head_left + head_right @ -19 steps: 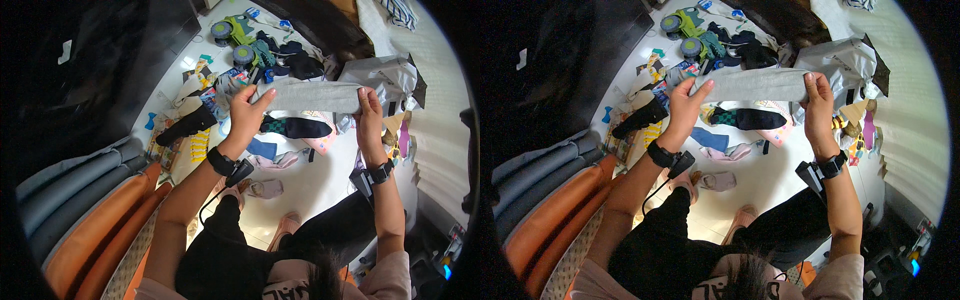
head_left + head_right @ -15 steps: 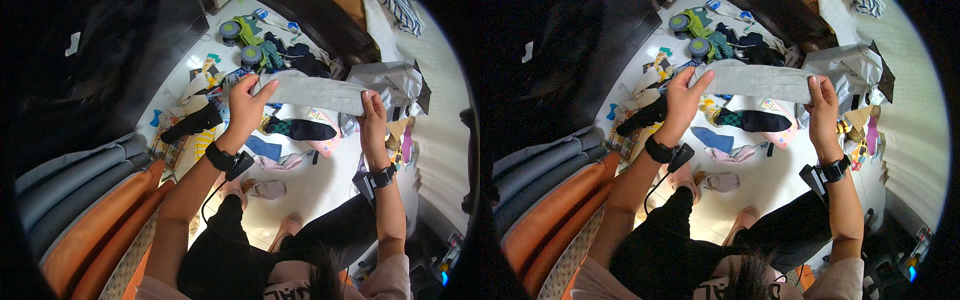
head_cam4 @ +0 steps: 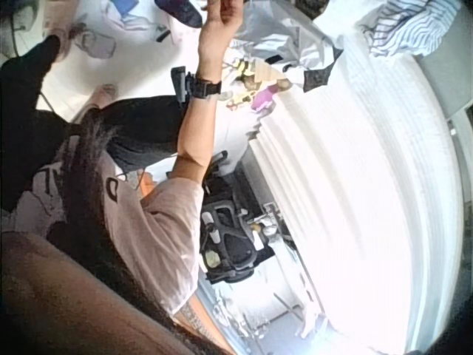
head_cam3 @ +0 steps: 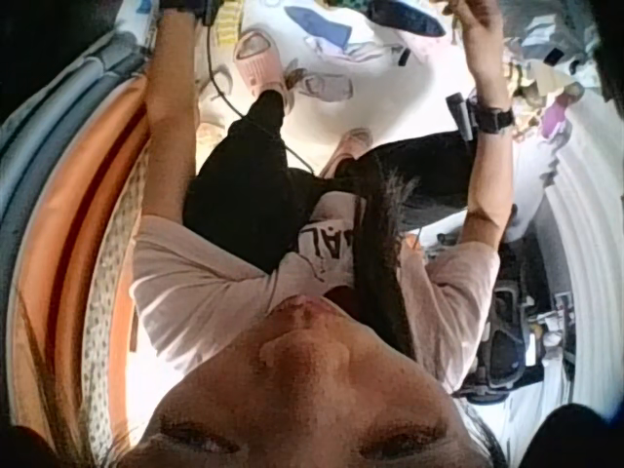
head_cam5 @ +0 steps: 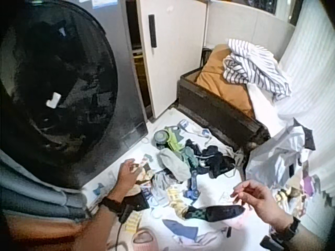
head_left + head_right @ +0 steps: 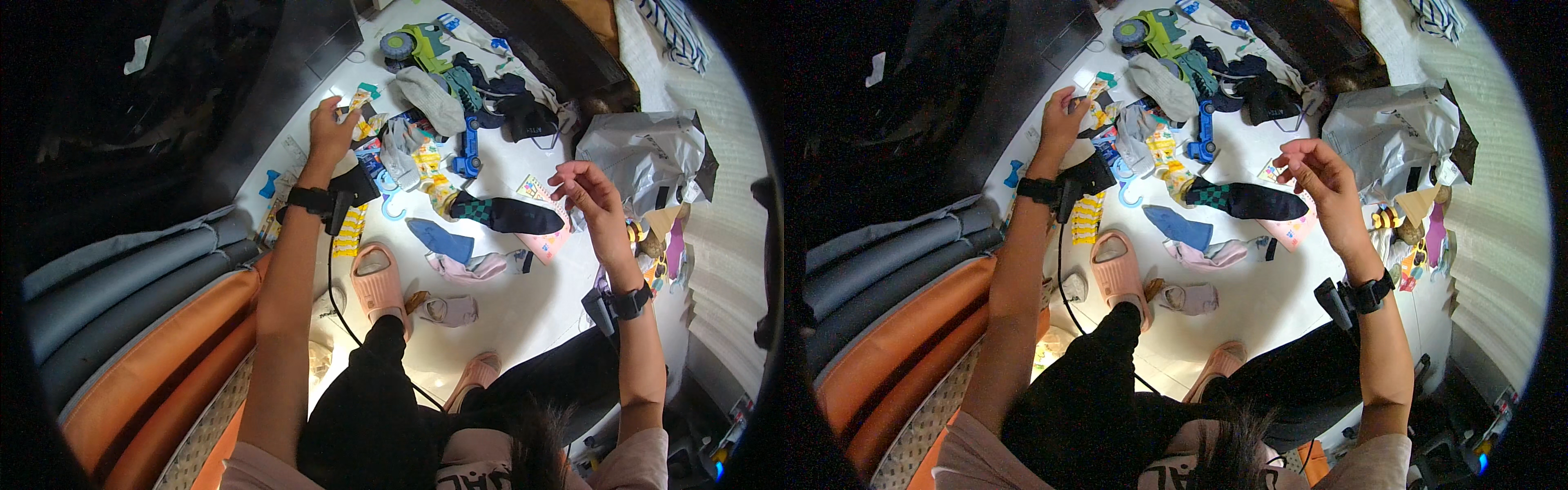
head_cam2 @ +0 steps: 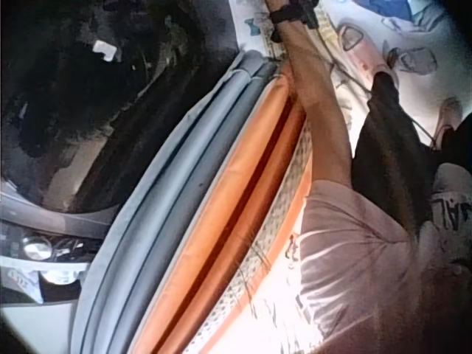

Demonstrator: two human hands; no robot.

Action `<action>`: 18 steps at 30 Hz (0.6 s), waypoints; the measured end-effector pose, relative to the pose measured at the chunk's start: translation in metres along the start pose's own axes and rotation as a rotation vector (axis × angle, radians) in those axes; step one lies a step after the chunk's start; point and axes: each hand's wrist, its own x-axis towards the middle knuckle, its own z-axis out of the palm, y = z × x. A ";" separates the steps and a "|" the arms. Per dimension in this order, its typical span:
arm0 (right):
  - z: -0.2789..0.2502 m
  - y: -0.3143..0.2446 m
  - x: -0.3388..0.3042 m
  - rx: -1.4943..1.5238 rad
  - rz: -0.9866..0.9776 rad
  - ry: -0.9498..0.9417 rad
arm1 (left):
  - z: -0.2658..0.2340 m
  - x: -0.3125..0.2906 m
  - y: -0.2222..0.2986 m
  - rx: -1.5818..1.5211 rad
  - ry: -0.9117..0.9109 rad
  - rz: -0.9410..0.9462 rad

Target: The person unpacks a cardboard box and a plastic mailer, then sorts through small clothing items and accessories on the floor. They handle socks, underwear, and small garments one by one, placing them into piles.

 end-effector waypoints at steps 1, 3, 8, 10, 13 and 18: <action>-0.001 0.001 -0.001 0.012 -0.008 -0.015 | -0.008 -0.003 -0.013 0.115 -0.032 -0.020; -0.002 0.004 -0.001 0.025 0.008 -0.013 | -0.010 -0.011 -0.028 0.292 -0.052 -0.056; -0.002 0.007 -0.003 0.036 0.008 -0.039 | -0.008 -0.025 -0.032 0.378 -0.013 -0.082; -0.002 0.007 -0.004 0.025 0.021 -0.044 | -0.013 -0.023 -0.021 0.247 0.077 0.005; -0.001 0.006 -0.003 0.018 0.050 -0.059 | -0.020 -0.017 0.016 -0.286 0.061 0.003; 0.010 0.004 -0.004 0.083 0.047 -0.088 | -0.014 -0.041 0.102 -1.002 -0.378 -0.086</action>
